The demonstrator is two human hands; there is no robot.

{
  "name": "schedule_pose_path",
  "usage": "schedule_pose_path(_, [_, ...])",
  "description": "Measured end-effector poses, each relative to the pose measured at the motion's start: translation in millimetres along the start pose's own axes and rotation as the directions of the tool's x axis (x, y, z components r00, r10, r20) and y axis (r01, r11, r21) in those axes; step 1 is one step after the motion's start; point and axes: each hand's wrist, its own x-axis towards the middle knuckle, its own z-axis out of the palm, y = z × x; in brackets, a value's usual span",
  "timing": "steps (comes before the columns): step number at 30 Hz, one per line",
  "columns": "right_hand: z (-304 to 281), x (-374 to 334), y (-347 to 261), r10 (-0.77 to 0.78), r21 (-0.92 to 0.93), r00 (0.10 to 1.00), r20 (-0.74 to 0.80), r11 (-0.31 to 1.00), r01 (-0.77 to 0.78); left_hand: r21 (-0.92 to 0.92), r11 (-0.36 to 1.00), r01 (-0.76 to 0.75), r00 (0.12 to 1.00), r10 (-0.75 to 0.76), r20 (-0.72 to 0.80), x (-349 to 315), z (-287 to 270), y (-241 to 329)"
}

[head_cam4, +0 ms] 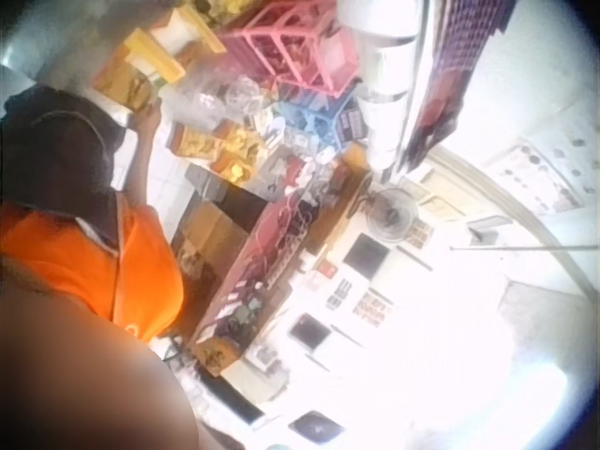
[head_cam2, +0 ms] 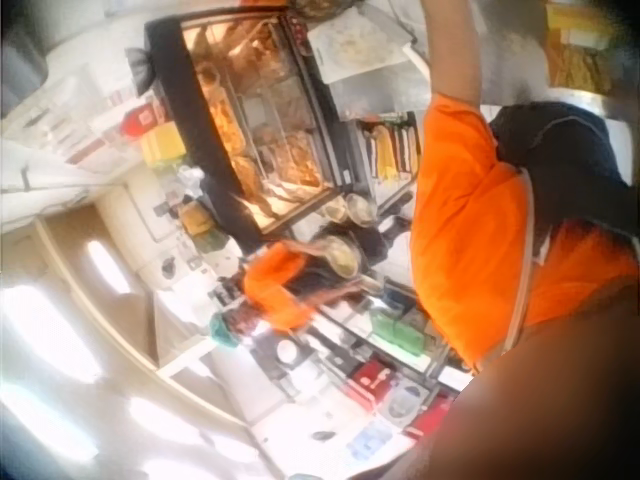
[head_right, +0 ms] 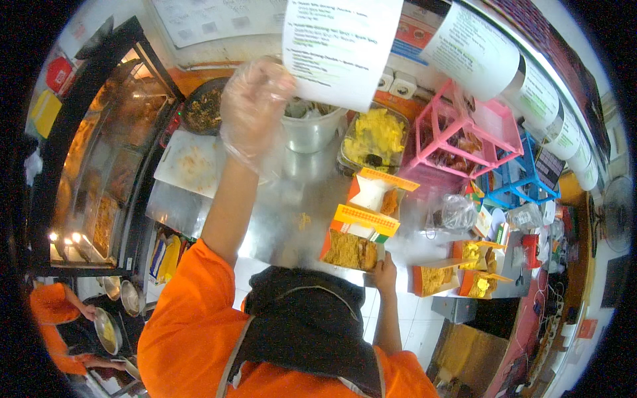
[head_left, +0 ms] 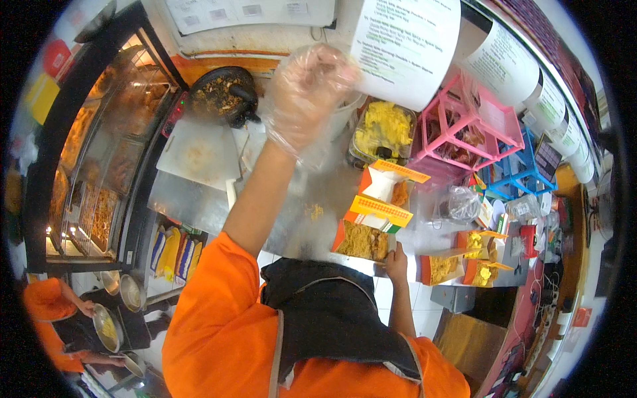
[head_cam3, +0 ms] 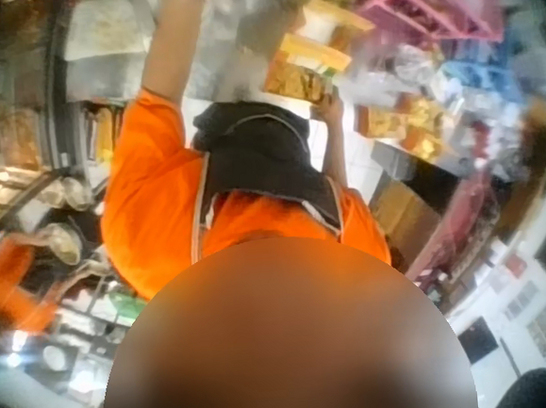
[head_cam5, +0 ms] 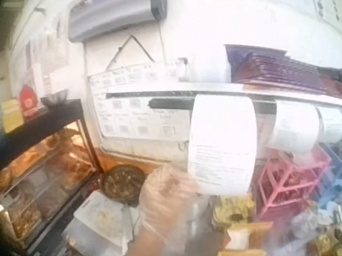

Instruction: The person assembles multiple meal boxes by placing noodles and scrambled eggs into cardboard containers. They handle order slips and arrange the filled boxes on the counter.

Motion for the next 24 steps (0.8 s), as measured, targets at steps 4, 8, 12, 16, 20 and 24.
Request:
schedule_pose_path(4, [-3.5,-3.8,-5.0,-0.085,-0.028,0.996,-0.041,0.996,0.084,-0.161,0.983,0.091,0.996,-0.090,0.010,-7.8,-3.7,-31.4])
schedule_pose_path(8, [-8.0,-6.3,-10.8,-0.014,0.035,1.000,0.000,0.999,0.014,-0.636,0.703,0.317,0.940,-0.323,0.111,-39.0,-6.6,-89.2])
schedule_pose_path(12, [-40.0,-2.3,-29.8,0.010,-0.100,0.984,0.177,0.995,0.008,-0.304,0.727,0.616,0.777,-0.625,0.080,-104.3,1.4,-158.7])
schedule_pose_path(16, [-109.1,35.3,-83.5,0.069,0.032,0.995,-0.074,0.997,-0.067,0.335,0.775,0.535,0.783,-0.604,0.146,-149.6,28.1,-206.4])
schedule_pose_path(20, [-128.2,139.7,-153.3,-0.379,0.073,0.829,-0.412,0.893,0.444,0.706,0.584,0.401,0.657,-0.720,0.223,-145.6,69.0,-246.2])
schedule_pose_path(24, [-71.7,261.1,-181.1,-0.204,-0.537,0.975,0.094,0.814,0.222,0.812,0.416,0.409,0.599,-0.794,0.105,-140.0,104.0,-286.4])
